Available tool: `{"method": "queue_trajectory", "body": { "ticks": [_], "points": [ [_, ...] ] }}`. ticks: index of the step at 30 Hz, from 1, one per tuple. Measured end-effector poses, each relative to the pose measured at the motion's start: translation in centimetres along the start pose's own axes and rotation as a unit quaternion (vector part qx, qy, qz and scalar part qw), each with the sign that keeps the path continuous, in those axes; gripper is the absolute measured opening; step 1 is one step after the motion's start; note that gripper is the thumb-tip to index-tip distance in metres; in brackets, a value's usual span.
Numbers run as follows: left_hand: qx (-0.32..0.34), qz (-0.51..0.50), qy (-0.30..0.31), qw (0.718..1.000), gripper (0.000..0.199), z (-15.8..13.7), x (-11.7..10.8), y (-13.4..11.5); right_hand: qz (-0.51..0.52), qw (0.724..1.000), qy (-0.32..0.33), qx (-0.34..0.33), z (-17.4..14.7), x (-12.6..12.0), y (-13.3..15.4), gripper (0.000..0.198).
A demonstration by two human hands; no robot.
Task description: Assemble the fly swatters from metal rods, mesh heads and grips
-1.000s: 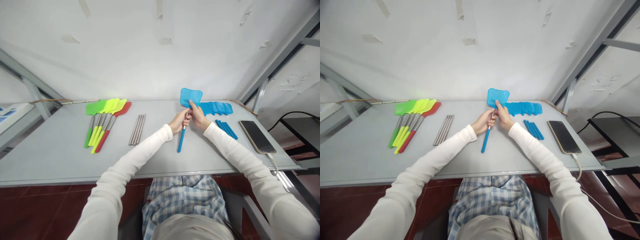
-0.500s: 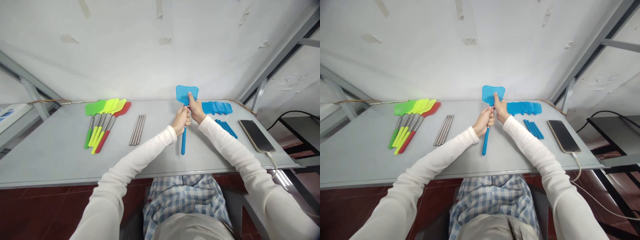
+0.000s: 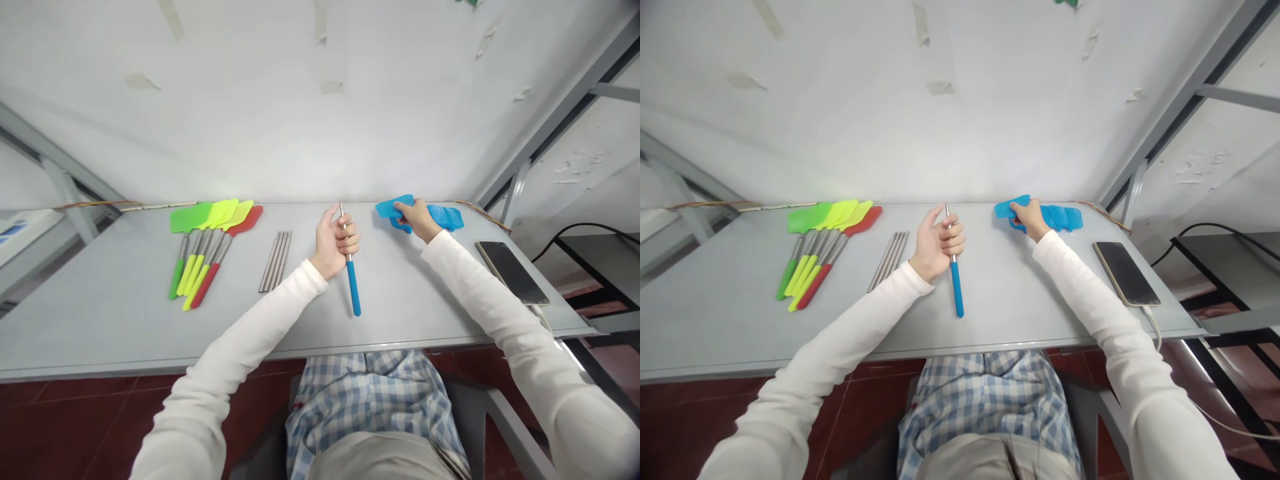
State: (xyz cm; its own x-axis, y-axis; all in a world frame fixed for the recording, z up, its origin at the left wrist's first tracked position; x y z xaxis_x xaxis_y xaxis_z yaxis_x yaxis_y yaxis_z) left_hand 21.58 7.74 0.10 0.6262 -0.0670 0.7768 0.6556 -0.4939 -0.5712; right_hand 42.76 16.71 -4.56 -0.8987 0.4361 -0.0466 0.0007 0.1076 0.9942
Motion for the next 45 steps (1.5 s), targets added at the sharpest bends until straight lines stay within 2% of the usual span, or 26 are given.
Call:
{"method": "queue_trajectory", "body": {
  "ticks": [4, 6, 10, 14, 16, 18, 20, 22, 24, 26, 28, 30, 32, 35, 37, 38, 40, 42, 45],
  "points": [
    [0.01, -0.026, -0.021, 0.999, 0.047, 1.0, -1.1, -0.1, -0.09, 0.994, -0.056, -0.025, 1.0, -1.6, -0.4, 0.044],
    [0.012, -0.034, -0.037, 0.999, 0.047, 1.4, -1.5, -0.3, -0.161, 0.982, -0.079, -0.056, 1.4, -2.8, -0.3, 0.048],
    [0.022, -0.044, -0.06, 0.997, 0.047, 2.0, -2.0, -0.9, -0.343, 0.93, -0.094, -0.092, 2.1, -5.2, -0.5, 0.063],
    [0.024, -0.052, -0.064, 0.996, 0.046, 2.1, -2.0, -1.2, -0.497, 0.847, -0.136, -0.13, 2.0, -6.5, -1.5, 0.064],
    [0.023, -0.053, -0.067, 0.996, 0.046, 2.2, -1.8, -1.2, -0.519, 0.818, -0.166, -0.185, 1.4, -6.5, -1.7, 0.063],
    [0.024, -0.052, -0.073, 0.996, 0.045, 2.4, -1.5, -1.1, -0.496, 0.818, -0.157, -0.245, 0.1, -5.9, -1.4, 0.057],
    [0.033, -0.051, -0.085, 0.995, 0.045, 2.9, -1.2, -1.1, -0.444, 0.842, -0.078, -0.297, -2.0, -4.7, -0.9, 0.047],
    [0.054, -0.058, -0.104, 0.991, 0.045, 3.5, -0.8, -1.1, -0.372, 0.867, 0.093, -0.319, -4.8, -2.9, -0.3, 0.041],
    [0.08, -0.074, -0.124, 0.986, 0.045, 4.2, -0.4, -1.1, -0.299, 0.88, 0.252, -0.27, -7.9, -1.2, 0.1, 0.047],
    [0.099, -0.092, -0.14, 0.981, 0.044, 5.1, -0.1, -1.1, -0.279, 0.864, 0.371, -0.196, -10.5, 0.3, 0.3, 0.048],
    [0.097, -0.1, -0.153, 0.978, 0.044, 5.9, 0.1, -1.4, -0.269, 0.86, 0.409, -0.144, -12.3, 1.1, 0.3, 0.038],
    [0.092, -0.097, -0.168, 0.977, 0.043, 6.5, -0.1, -2.4, -0.261, 0.865, 0.408, -0.132, -13.6, 1.3, 0.5, 0.036],
    [0.116, -0.099, -0.192, 0.969, 0.043, 6.9, -0.7, -4.4, -0.247, 0.865, 0.419, -0.126, -14.6, 0.7, 0.5, 0.039],
    [0.193, -0.11, -0.226, 0.949, 0.043, 6.4, -2.4, -8.4, -0.225, 0.861, 0.448, -0.091, -15.4, -1.6, 0.3, 0.042],
    [0.197, -0.106, -0.226, 0.948, 0.044, 5.7, -3.6, -10.5, -0.246, 0.875, 0.402, -0.109, -14.9, -3.6, -0.1, 0.044],
    [0.183, -0.092, -0.22, 0.954, 0.044, 5.2, -4.1, -11.1, -0.279, 0.884, 0.349, -0.139, -14.2, -4.6, -0.4, 0.045],
    [0.137, -0.021, -0.198, 0.97, 0.045, 4.5, -4.8, -10.9, -0.365, 0.878, 0.239, -0.196, -12.5, -6.3, -1.3, 0.043],
    [0.083, 0.1, -0.17, 0.977, 0.043, 4.0, -5.3, -9.4, -0.471, 0.827, 0.155, -0.265, -10.8, -7.3, -2.4, 0.04],
    [0.05, 0.287, -0.16, 0.943, 0.029, 3.5, -6.0, -6.2, -0.569, 0.748, 0.053, -0.338, -9.4, -8.0, -3.9, 0.032]
  ]
}}
Point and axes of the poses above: each hand's wrist, its own z-axis towards the middle knuckle, its own x-axis out of the palm, y = z × x, the point moved 1 cm from there along z, towards the middle knuckle, and after that the axes turned 4 degrees about -y, right-handed, at the moved point
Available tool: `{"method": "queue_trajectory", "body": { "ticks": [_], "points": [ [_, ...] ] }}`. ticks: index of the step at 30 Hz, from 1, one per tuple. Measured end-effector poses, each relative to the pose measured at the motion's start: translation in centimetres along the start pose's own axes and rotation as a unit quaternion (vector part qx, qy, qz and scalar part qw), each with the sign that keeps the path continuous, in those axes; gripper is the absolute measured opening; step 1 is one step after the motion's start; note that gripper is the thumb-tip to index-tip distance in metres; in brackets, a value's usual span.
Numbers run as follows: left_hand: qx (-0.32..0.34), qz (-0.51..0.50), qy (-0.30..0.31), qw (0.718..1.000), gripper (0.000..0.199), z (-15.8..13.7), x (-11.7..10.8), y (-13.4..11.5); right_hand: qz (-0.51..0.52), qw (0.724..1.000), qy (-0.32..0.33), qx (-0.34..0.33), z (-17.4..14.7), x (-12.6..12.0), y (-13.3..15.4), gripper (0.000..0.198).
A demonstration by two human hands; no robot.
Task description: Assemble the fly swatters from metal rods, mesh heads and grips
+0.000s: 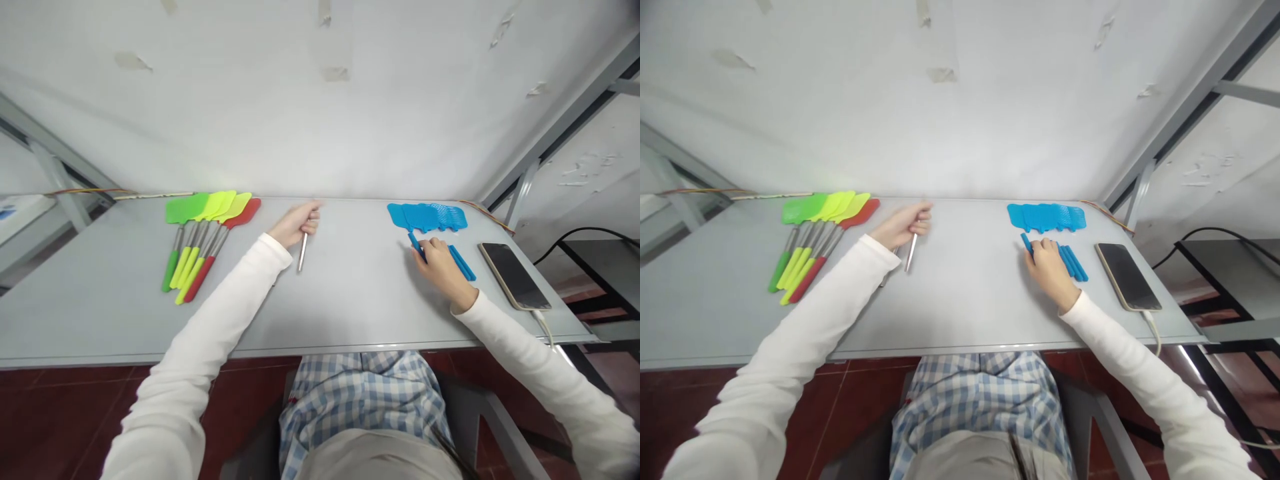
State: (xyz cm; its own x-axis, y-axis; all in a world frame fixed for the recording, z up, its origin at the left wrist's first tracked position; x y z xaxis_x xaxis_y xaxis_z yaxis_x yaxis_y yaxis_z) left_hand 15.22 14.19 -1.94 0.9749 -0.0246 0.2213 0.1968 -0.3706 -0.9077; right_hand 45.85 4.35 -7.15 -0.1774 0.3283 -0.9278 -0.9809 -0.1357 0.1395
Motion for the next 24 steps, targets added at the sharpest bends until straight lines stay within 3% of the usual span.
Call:
{"method": "queue_trajectory", "body": {
  "ticks": [2, 5, 9, 12, 14, 18, 24],
  "points": [
    [0.028, 0.116, -0.028, 0.992, 0.022, -0.4, 0.2, 1.9, -0.04, 0.999, -0.019, -0.01, -0.3, 0.5, -0.4, 0.037],
    [0.106, 0.291, -0.085, 0.947, 0.048, -0.6, -0.2, 4.0, -0.089, 0.995, -0.025, -0.025, -0.8, 0.5, -0.8, 0.048],
    [0.241, 0.51, -0.127, 0.816, 0.072, -0.9, -1.4, 5.7, -0.163, 0.986, -0.021, -0.027, -1.1, 0.4, -1.7, 0.038],
    [0.263, 0.615, -0.146, 0.729, 0.074, -1.7, -2.2, 6.2, -0.189, 0.982, -0.025, -0.01, -1.3, 0.6, -2.1, 0.036],
    [0.248, 0.653, -0.165, 0.696, 0.069, -2.5, -2.5, 6.3, -0.196, 0.98, -0.035, -0.004, -1.5, 0.6, -2.1, 0.036],
    [0.173, 0.681, -0.214, 0.678, 0.062, -4.6, -3.4, 6.2, -0.202, 0.978, -0.055, 0.005, -1.9, 0.5, -1.9, 0.043],
    [0.12, 0.677, -0.247, 0.683, 0.062, -7.2, -5.0, 6.2, -0.208, 0.978, -0.032, 0.006, -1.9, 0.7, -2.3, 0.042]
  ]
}}
Point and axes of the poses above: each hand's wrist, its own z-axis towards the middle knuckle, its own x-axis out of the palm, y = z × x, the point moved 1 cm from there along z, towards the middle knuckle, and after that the axes turned 4 degrees about -y, right-handed, at the moved point
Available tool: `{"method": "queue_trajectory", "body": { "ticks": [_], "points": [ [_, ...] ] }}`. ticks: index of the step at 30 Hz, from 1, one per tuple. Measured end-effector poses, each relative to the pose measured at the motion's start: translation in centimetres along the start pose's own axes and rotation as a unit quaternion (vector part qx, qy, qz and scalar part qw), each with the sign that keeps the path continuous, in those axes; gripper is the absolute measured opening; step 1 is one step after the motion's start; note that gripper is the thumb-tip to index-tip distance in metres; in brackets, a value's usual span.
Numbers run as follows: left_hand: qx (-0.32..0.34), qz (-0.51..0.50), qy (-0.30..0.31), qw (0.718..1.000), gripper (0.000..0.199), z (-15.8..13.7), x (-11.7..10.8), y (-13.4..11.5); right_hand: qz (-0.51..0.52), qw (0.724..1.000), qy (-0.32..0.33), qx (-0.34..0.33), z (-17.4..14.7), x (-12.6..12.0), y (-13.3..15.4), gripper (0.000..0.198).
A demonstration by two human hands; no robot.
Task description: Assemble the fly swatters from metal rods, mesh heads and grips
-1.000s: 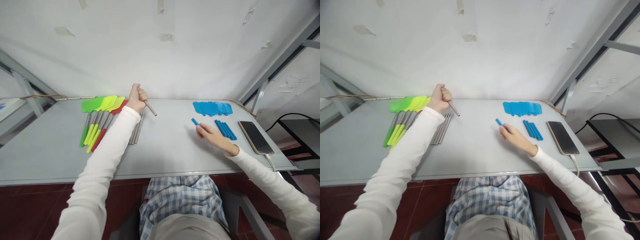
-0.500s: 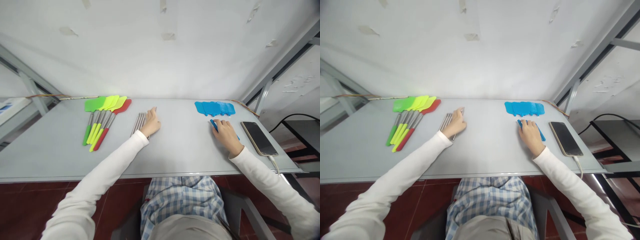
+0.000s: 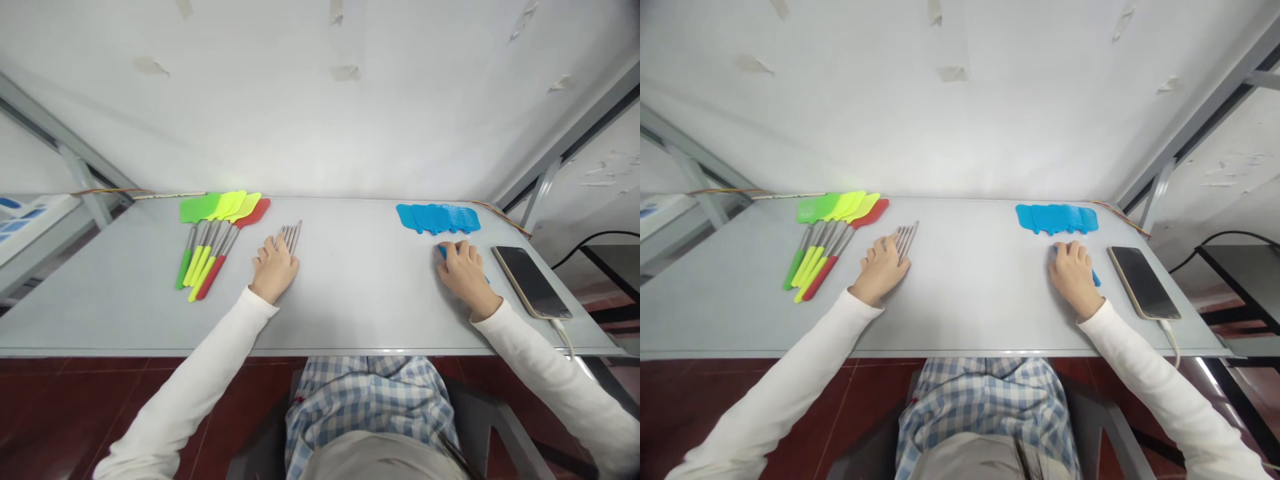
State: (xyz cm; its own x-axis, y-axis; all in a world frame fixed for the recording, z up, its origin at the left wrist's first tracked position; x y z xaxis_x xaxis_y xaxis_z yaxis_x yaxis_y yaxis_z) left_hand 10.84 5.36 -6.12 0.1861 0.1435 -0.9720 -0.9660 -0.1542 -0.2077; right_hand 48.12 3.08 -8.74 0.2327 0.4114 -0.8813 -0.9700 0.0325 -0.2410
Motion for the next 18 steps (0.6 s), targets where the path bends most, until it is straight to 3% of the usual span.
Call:
{"method": "queue_trajectory", "body": {
  "ticks": [9, 15, 18],
  "points": [
    [-0.008, -0.061, 0.025, 0.998, 0.06, -0.3, 0.4, 1.5, -0.005, 1.0, -0.012, 0.004, -0.8, -0.4, -0.4, 0.039],
    [-0.032, -0.09, 0.002, 0.995, 0.071, 0.2, 0.3, 1.5, 0.064, 0.997, -0.03, 0.018, -0.7, -0.9, 0.0, 0.037],
    [-0.049, -0.113, -0.006, 0.992, 0.071, 1.4, -0.2, 2.8, 0.12, 0.992, -0.047, 0.001, -0.6, -1.2, 0.2, 0.036]
  ]
}}
Point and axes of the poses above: each hand's wrist, its own z-axis towards the middle knuckle, its own x-axis out of the palm, y = z × x, the point moved 1 cm from there along z, towards the middle knuckle, and after that the axes turned 4 degrees about -y, right-handed, at the moved point
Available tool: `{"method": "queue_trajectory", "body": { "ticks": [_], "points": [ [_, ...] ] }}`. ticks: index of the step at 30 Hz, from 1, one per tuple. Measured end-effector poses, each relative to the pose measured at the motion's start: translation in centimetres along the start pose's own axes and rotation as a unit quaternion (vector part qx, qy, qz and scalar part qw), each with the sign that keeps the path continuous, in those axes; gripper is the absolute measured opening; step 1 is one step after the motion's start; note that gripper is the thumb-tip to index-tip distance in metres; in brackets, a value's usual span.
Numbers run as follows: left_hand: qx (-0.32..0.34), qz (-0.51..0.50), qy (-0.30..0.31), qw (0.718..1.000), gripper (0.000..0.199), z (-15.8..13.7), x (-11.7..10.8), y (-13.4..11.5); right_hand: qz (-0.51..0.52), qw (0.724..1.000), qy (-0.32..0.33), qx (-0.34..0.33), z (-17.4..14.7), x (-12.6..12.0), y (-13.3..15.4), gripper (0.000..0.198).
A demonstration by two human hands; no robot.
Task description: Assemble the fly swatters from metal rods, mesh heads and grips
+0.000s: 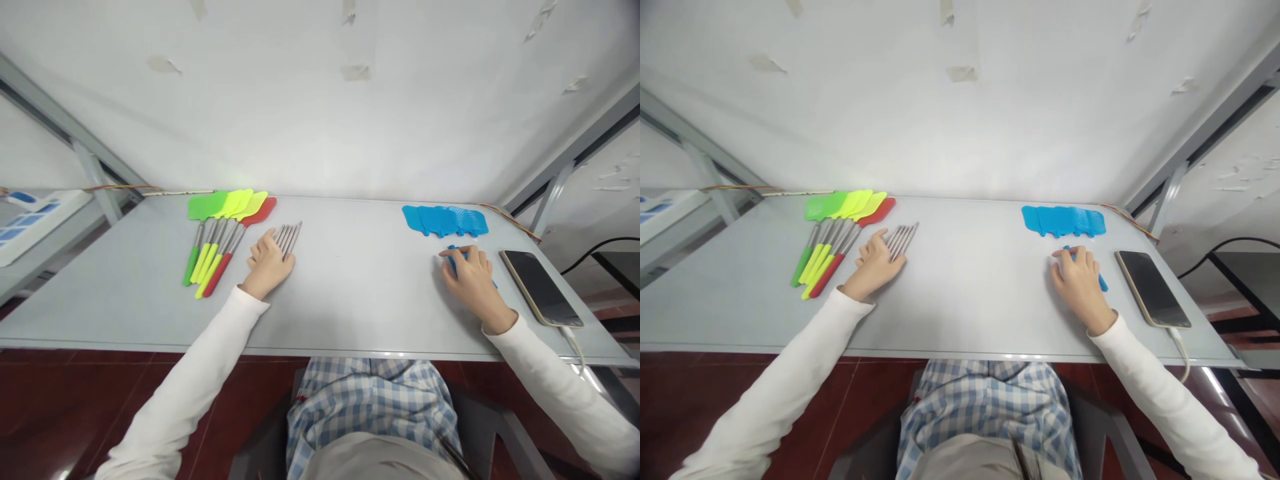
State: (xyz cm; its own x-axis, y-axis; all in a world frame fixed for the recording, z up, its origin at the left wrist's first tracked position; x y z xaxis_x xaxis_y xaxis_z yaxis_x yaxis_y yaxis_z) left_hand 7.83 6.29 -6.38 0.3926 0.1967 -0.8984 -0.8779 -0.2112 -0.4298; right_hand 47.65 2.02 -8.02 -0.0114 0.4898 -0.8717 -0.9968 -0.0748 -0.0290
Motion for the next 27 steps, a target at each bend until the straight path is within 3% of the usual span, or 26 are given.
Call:
{"method": "queue_trajectory", "body": {
  "ticks": [5, 9, 13, 17, 21, 25, 27],
  "points": [
    [-0.054, 0.055, -0.083, 0.994, 0.05, 3.2, -2.3, 4.3, 0.068, 0.997, -0.029, -0.026, 0.3, -0.2, 0.0, 0.033],
    [-0.024, 0.094, -0.066, 0.993, 0.04, 4.9, -3.2, 6.7, 0.1, 0.993, -0.041, -0.051, 0.7, -0.5, 0.4, 0.031],
    [-0.035, 0.074, -0.016, 0.997, 0.033, 5.6, -3.8, 6.3, 0.115, 0.991, -0.035, -0.058, 1.1, -1.1, 1.2, 0.028],
    [-0.051, -0.001, 0.008, 0.999, 0.031, 4.8, -4.9, 4.0, 0.176, 0.982, -0.029, -0.062, 1.7, -1.6, 2.4, 0.026],
    [0.013, -0.162, -0.002, 0.987, 0.028, 1.9, -5.5, -0.8, 0.324, 0.944, 0.026, -0.054, 2.9, -2.3, 5.0, 0.026],
    [0.096, -0.366, 0.07, 0.923, 0.031, -1.8, -3.8, -7.3, 0.525, 0.84, 0.135, -0.003, 5.2, -3.2, 8.7, 0.045],
    [0.131, -0.419, 0.115, 0.891, 0.028, -3.1, -2.3, -10.1, 0.608, 0.784, 0.127, 0.019, 6.7, -3.6, 10.1, 0.05]
  ]
}}
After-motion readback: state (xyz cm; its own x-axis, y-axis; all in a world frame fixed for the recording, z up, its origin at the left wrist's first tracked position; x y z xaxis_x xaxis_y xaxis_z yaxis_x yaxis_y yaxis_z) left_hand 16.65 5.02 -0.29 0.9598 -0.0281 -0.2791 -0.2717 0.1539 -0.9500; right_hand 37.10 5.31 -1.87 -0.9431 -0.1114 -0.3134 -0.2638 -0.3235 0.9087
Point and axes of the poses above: each hand's wrist, its own z-axis towards the middle knuckle, its own x-axis out of the palm, y = z × x, the point moved 1 cm from there along z, towards the middle knuckle, and after that the axes turned 4 degrees about -y, right-handed, at the moved point
